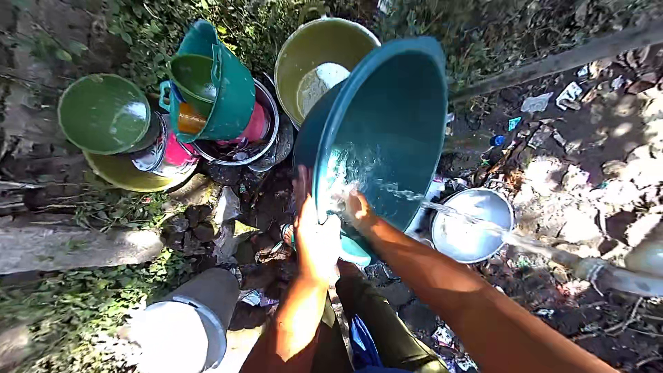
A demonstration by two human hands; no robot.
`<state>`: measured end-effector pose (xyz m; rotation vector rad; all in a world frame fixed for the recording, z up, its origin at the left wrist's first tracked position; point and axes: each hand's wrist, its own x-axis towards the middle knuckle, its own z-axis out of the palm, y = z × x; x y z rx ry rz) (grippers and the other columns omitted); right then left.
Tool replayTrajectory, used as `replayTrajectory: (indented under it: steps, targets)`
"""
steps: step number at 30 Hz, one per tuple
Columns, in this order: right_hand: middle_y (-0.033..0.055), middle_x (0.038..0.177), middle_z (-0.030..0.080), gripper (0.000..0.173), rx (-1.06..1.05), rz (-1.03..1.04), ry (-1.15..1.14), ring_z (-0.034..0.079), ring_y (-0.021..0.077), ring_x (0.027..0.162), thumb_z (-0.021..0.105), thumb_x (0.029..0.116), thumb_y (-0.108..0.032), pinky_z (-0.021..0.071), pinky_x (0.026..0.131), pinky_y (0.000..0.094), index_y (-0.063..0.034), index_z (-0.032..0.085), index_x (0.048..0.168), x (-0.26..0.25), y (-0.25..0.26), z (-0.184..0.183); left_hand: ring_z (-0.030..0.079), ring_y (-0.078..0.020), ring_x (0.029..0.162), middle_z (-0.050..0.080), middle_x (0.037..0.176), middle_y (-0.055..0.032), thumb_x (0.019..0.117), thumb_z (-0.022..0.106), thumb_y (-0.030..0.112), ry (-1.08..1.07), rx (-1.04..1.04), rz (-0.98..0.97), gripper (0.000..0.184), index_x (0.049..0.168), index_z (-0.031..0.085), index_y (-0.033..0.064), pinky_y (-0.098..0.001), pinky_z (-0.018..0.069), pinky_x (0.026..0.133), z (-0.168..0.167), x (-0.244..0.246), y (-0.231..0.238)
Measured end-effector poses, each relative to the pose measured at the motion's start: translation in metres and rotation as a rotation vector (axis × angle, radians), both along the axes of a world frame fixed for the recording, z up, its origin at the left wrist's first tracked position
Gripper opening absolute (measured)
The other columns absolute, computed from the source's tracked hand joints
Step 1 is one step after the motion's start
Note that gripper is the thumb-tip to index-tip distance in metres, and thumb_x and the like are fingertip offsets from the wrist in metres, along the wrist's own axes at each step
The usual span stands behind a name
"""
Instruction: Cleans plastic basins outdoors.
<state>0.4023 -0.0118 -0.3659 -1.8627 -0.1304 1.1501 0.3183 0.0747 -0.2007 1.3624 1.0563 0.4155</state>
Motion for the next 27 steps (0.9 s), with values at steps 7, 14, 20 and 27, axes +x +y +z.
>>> replayTrajectory:
  steps: [7,14,20,27]
  targets:
    - [0.0131,0.125,0.071,0.041,0.246,0.715,0.162,0.065,0.0159,0.118,0.047,0.1053,-0.023,0.0491,0.106,0.0363,0.0030,0.065,0.132,-0.033,-0.060,0.106,0.068,-0.0117,0.098,0.067,0.118,-0.0133,0.0883,0.059,-0.008,0.089,-0.293,0.348,0.061,0.147,0.044,-0.0032,-0.0299,0.0589,0.085,-0.001,-0.057,0.011]
    - [0.0223,0.127,0.069,0.042,-0.131,0.737,-0.425,0.065,0.0383,0.121,0.045,0.1068,-0.026,0.0475,0.107,0.0595,0.0011,0.067,0.130,0.094,-0.101,0.066,0.066,-0.0087,0.109,0.065,0.130,-0.0128,0.0783,0.059,-0.015,0.180,-0.242,0.519,0.073,0.149,0.043,-0.0035,-0.0274,0.0567,0.092,0.010,-0.157,0.040]
    - [0.0304,0.124,0.067,0.037,-0.349,0.824,-0.440,0.063,0.0460,0.119,0.049,0.1087,-0.020,0.0444,0.106,0.0648,0.0066,0.066,0.127,0.146,-0.014,0.063,0.063,-0.0201,0.118,0.053,0.145,-0.0174,0.0836,0.057,-0.015,0.349,-0.300,0.811,0.085,0.160,0.029,0.0105,-0.0396,0.0562,0.094,-0.004,-0.240,0.070]
    - [0.0205,0.136,0.063,0.039,-0.109,0.880,0.197,0.065,0.0222,0.121,0.042,0.1100,-0.017,0.0491,0.108,0.0362,0.0030,0.055,0.141,-0.022,0.205,0.036,0.064,-0.0231,0.102,0.057,0.131,-0.0188,0.0814,0.053,-0.017,0.480,-0.404,1.133,0.078,0.153,0.035,0.0079,-0.0428,0.0576,0.079,-0.006,-0.360,0.093]
